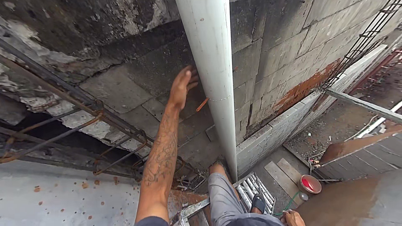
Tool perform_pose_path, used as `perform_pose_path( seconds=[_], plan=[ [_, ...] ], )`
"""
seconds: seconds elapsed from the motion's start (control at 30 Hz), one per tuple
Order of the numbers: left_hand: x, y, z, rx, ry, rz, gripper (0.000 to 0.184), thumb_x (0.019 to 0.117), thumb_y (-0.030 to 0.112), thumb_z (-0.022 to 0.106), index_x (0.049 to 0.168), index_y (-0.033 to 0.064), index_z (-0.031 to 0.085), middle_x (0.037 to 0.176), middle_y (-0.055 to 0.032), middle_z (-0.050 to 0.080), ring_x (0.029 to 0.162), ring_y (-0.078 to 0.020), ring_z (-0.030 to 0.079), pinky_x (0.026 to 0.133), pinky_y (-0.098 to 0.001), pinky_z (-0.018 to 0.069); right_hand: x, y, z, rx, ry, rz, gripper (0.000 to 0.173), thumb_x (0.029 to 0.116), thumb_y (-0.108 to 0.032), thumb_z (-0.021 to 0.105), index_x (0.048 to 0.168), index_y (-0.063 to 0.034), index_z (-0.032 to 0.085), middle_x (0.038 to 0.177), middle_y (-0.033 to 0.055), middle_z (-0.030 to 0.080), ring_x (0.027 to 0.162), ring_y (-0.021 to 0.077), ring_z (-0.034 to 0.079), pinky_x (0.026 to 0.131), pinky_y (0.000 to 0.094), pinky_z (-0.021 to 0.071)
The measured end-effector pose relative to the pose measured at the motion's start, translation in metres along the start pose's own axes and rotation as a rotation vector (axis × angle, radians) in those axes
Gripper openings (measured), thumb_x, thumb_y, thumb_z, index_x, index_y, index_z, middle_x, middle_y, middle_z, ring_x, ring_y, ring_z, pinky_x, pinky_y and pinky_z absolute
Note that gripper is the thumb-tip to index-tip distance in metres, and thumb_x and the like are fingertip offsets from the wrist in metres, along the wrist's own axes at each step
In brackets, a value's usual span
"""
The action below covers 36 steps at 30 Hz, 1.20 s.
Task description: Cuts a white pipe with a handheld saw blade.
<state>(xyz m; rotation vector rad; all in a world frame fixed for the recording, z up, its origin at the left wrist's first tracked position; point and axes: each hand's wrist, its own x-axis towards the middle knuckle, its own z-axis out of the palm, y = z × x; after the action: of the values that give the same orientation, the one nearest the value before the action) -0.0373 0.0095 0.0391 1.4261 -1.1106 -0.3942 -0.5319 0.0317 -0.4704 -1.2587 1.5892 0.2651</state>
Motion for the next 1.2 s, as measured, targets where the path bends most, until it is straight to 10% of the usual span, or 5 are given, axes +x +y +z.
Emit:
perform_pose_path(
  seconds=[0.2, 0.43, 0.6, 0.97, 1.2],
  plan=[
    [0.064, 0.015, -0.008, -0.273, -0.308, -0.203, 0.078, 0.1048, 0.061, 0.003, 0.151, 0.0102, 0.040, 0.142, -0.0118, 0.057, 0.128, -0.0251, 0.058, 0.104, -0.0459, 0.0498, -0.038, -0.128, -0.001, 0.037, 0.123, -0.399, 0.038, 0.1075, -0.028, 0.048, 0.110, 0.0029, 0.070, 0.097, 0.0217, 0.073, 0.093, 0.0392, 0.070, 0.090, 0.0611, 0.0522],
    [0.098, 0.013, -0.023, -0.347, -0.600, -0.366, 0.088, 0.0958, 0.076, 0.001, 0.146, 0.0207, 0.047, 0.136, -0.0133, 0.062, 0.121, -0.0337, 0.062, 0.092, -0.0563, 0.0552, -0.201, -0.364, -0.015, 0.364, 0.033, -1.017, 0.038, 0.1084, -0.025, 0.042, 0.121, 0.0025, 0.065, 0.099, 0.0126, 0.074, 0.083, 0.0221, 0.072, 0.081, 0.0434, 0.0593],
    [0.101, 0.009, -0.023, -0.310, -0.616, -0.405, 0.089, 0.0955, 0.076, -0.002, 0.142, 0.0193, 0.050, 0.128, -0.0148, 0.066, 0.114, -0.0345, 0.066, 0.086, -0.0561, 0.0580, -0.247, -0.462, -0.006, 0.713, -0.215, -0.975, 0.039, 0.1122, -0.026, 0.039, 0.124, 0.0033, 0.062, 0.101, 0.0144, 0.074, 0.081, 0.0194, 0.073, 0.074, 0.0348, 0.0606],
    [0.102, -0.010, -0.033, -0.186, -0.796, -0.213, 0.093, 0.0684, 0.073, 0.080, 0.136, 0.0156, 0.051, 0.126, -0.0038, 0.066, 0.118, -0.0266, 0.066, 0.090, -0.0491, 0.0603, -0.290, -0.506, 0.031, 1.210, -0.077, -0.875, 0.038, 0.1138, -0.023, 0.030, 0.121, -0.0018, 0.060, 0.065, 0.0005, 0.059, 0.044, 0.0064, 0.052, 0.042, 0.0212, 0.0465],
    [0.101, -0.002, -0.029, -0.132, -0.796, -0.203, 0.071, 0.0771, 0.050, 0.083, 0.131, 0.0195, 0.048, 0.121, -0.0002, 0.066, 0.114, -0.0223, 0.067, 0.088, -0.0453, 0.0611, -0.289, -0.534, 0.050, 1.100, 0.364, -0.827, 0.036, 0.1101, -0.017, 0.036, 0.100, -0.0034, 0.068, 0.060, -0.0023, 0.048, 0.049, 0.0089, 0.046, 0.050, 0.0287, 0.0429]
  ],
)
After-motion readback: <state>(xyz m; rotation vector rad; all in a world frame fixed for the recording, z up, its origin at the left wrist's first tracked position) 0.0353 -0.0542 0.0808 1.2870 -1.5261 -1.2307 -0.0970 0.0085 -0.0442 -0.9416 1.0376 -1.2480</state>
